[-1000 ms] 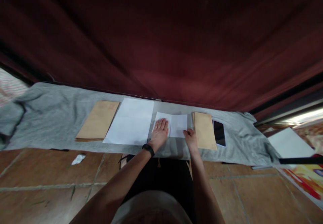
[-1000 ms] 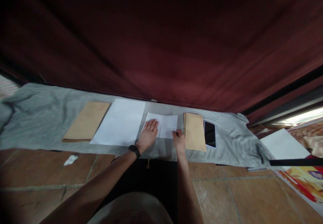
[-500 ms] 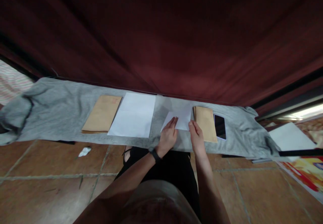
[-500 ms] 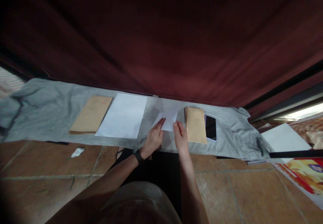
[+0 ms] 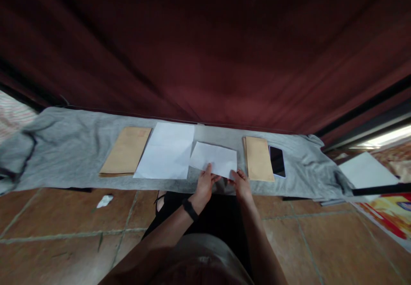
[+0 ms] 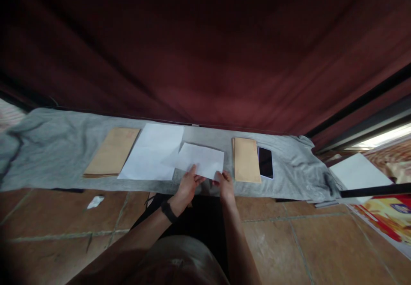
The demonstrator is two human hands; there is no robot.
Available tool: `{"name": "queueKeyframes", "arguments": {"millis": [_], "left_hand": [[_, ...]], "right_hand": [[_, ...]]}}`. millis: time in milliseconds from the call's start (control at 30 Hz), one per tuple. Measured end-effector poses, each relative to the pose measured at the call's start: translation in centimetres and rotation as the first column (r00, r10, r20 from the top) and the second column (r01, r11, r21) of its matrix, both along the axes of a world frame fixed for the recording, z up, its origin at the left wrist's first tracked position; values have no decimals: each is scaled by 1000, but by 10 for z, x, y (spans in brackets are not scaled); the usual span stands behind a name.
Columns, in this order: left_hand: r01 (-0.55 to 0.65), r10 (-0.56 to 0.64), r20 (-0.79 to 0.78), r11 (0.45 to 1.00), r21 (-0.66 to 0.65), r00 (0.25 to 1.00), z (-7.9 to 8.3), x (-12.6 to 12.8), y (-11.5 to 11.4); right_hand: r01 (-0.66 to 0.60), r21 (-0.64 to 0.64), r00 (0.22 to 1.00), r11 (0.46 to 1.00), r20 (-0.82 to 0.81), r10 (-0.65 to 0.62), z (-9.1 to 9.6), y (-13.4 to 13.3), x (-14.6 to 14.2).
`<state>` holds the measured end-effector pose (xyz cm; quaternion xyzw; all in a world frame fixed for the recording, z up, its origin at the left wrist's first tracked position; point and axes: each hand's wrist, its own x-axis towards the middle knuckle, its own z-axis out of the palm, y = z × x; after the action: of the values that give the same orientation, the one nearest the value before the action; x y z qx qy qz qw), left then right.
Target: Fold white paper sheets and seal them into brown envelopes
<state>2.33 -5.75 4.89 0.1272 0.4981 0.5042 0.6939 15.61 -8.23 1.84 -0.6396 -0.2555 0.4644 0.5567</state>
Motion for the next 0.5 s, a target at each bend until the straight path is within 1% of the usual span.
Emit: {"name": "queueKeyframes", "arguments": {"millis": [100,167,200,233,267,300,333,367,400,433,467,500], "left_hand": [[87,-86,12,994,-68,996,-7,-12,-8],[208,-206,27,975,-75,978,-8,-20,-15],[282,-281,16,957,-71,959,-9,-24,-19],[353,-354,-18,934,-58,935,-9,-28,-23],[414,-415,-84,910,-33,906,-10,-31,-26],[460,-450,-187,888,10,873,-10,-33,-28],[494,-448,-324,866,74,833,-11,-34,-30],[531,-405,-487,833,153,774,-12,-35,-30],[579,-317,-652,781,232,688,-13,-36,-29],[643,-194,-795,708,292,574,-14,-36,-26],[716,-54,-896,623,315,441,-15,-36,-23],[785,81,-950,545,296,302,-16,-36,-18]], "right_hand": [[-26,-8,993,1000,115,26,-5,2,5],[-61,-27,980,998,188,65,-7,1,9],[-83,-42,970,996,226,90,-8,1,10],[-105,-59,957,993,266,117,-8,1,11],[-127,-76,941,989,306,144,-9,1,13],[-146,-95,922,985,349,170,-9,1,14],[-161,-113,899,981,394,193,-8,2,15],[-170,-131,872,977,441,211,-8,2,16],[-173,-148,841,974,492,224,-7,3,16],[-171,-163,806,972,545,233,-6,4,16],[-160,-175,762,972,604,234,-5,4,16],[-145,-182,715,973,660,230,-4,3,15]]}}
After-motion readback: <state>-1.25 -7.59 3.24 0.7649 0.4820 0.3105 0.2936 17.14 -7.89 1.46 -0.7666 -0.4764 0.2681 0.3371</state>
